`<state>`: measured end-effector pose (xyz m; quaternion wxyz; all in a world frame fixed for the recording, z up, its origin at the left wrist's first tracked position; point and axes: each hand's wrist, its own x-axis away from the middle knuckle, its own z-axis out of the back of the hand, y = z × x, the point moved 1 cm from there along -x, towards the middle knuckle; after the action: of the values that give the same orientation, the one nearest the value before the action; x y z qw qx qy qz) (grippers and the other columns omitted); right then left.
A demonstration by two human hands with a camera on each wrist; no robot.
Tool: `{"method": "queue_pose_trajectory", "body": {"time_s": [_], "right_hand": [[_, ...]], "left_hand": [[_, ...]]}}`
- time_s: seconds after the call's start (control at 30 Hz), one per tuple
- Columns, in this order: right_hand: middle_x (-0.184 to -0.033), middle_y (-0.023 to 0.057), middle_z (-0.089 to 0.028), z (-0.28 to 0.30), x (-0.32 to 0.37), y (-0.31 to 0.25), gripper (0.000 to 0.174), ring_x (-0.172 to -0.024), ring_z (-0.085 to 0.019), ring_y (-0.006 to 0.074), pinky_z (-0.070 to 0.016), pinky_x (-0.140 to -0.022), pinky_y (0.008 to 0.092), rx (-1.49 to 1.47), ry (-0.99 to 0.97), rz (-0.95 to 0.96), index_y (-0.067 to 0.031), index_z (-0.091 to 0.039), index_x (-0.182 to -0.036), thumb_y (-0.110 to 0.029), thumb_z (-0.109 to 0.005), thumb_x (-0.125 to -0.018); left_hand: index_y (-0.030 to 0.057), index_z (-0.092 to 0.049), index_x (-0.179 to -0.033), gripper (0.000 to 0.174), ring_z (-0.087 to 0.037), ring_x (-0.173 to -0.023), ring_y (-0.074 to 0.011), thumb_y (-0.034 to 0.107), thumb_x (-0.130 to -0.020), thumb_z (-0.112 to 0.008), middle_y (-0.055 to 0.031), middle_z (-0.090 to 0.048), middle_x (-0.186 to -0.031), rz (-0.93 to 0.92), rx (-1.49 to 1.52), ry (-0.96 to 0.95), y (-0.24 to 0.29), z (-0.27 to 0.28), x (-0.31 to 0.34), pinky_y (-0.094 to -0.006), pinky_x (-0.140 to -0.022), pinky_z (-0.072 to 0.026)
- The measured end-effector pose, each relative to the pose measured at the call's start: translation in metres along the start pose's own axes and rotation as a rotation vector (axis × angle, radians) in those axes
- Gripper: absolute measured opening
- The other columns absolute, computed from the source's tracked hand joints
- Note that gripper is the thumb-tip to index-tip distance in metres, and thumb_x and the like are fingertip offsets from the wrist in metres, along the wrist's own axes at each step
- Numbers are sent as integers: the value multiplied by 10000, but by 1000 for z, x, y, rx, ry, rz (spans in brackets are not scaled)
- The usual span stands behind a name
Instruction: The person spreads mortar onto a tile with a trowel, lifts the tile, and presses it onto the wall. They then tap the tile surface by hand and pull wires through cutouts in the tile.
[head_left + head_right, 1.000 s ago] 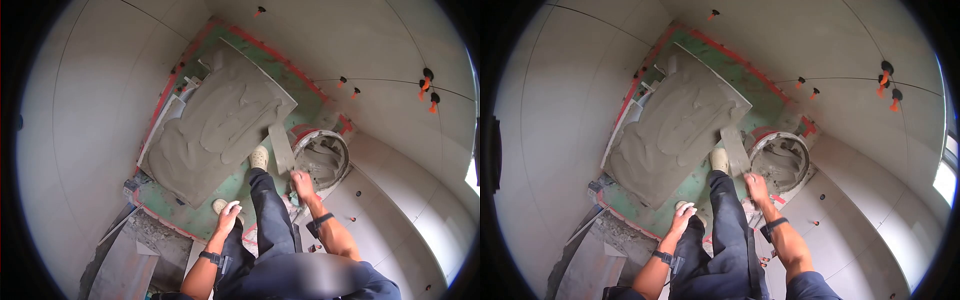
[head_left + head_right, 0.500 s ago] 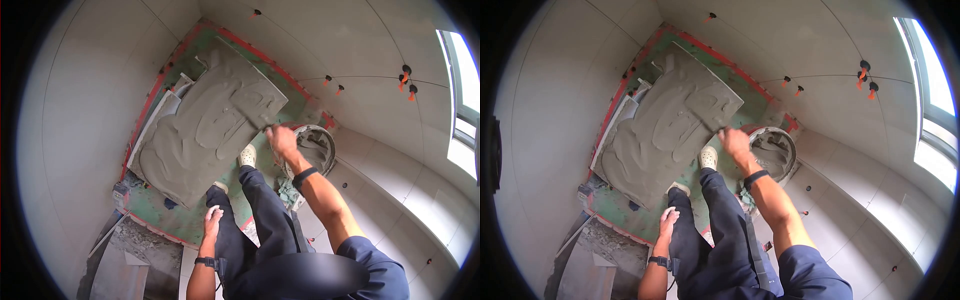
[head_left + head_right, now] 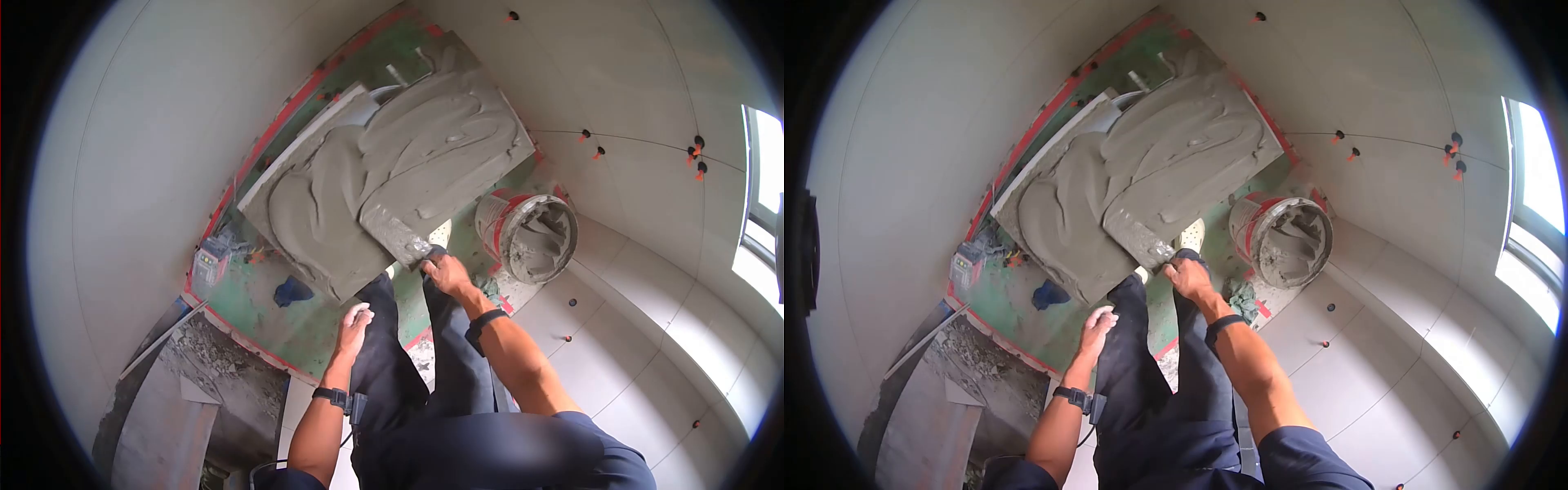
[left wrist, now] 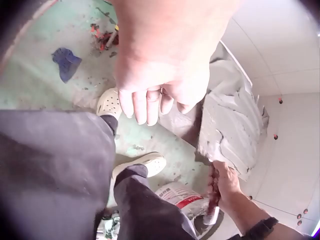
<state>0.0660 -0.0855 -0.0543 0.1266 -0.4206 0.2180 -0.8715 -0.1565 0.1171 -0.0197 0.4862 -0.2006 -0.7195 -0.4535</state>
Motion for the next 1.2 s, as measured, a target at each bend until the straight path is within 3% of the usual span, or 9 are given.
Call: {"method": "queue_pose_trajectory", "body": {"time_s": [0.17,0.23,0.3,0.37,0.47,0.6,0.8,1.03,1.2], "right_hand": [[-902,253,-677,31,8,-31,414,-939,-641,433,-490,-834,518,142,180,-305,-50,-675,-984,-420,-501,-917],[-635,99,-589,-11,-4,-9,335,-514,-574,217,-465,-492,384,-616,211,-381,-14,-620,-858,-325,-514,-923],[-604,23,-509,-60,-4,-35,321,-470,-472,115,-398,-423,323,-1126,143,-479,-22,-599,-813,-312,-521,-926],[-620,42,-534,-95,6,-67,315,-488,-497,134,-422,-451,319,-982,-59,-422,-18,-599,-848,-313,-520,-921],[-840,234,-674,-83,-1,-86,405,-799,-682,375,-537,-746,466,122,-40,63,-68,-664,-931,-442,-510,-914],[-939,153,-701,4,-73,-110,349,-790,-695,351,-565,-667,471,680,19,279,-105,-628,-1031,-418,-512,-931],[-836,236,-662,41,-89,-84,423,-807,-622,481,-512,-728,493,388,314,49,-8,-635,-827,-411,-533,-902],[-544,-27,-384,-44,-85,-131,361,-428,-387,152,-349,-421,315,-1299,197,-585,-124,-462,-692,-387,-509,-934],[-629,98,-593,-105,-60,-131,415,-507,-571,236,-453,-497,375,-504,-113,45,-50,-582,-798,-422,-468,-942]], "left_hand": [[-8,-592,-1205,322,-623,-933,-153,172,-939,-582,-75,-654,-1027,81,-5,119,-32,74,5,-275,-840,-481],[-9,-598,-1194,318,-623,-907,-148,174,-934,-587,-67,-655,-1010,109,8,146,-66,103,3,-271,-818,-482],[4,-616,-1175,309,-616,-854,-136,185,-926,-603,-51,-652,-973,142,-9,176,-99,129,1,-266,-783,-482],[22,-629,-1162,295,-618,-845,-132,198,-925,-610,-49,-652,-954,169,-82,196,-114,143,9,-270,-781,-488],[90,-633,-1170,285,-613,-834,-127,275,-954,-621,-77,-671,-971,148,-40,232,-121,151,16,-262,-757,-491],[63,-630,-1186,307,-623,-878,-135,248,-941,-628,-64,-665,-1010,8,-2,180,-122,149,12,-258,-777,-495],[-20,-600,-1220,376,-636,-1000,-179,233,-941,-592,-108,-659,-1106,59,99,166,-90,130,6,-304,-882,-482],[-21,-613,-1183,348,-642,-996,-176,224,-935,-593,-116,-670,-1104,50,63,114,-77,117,7,-297,-887,-480],[-12,-608,-1186,353,-644,-941,-160,254,-955,-586,-97,-667,-1052,32,86,127,-113,135,-4,-266,-815,-494]]}}
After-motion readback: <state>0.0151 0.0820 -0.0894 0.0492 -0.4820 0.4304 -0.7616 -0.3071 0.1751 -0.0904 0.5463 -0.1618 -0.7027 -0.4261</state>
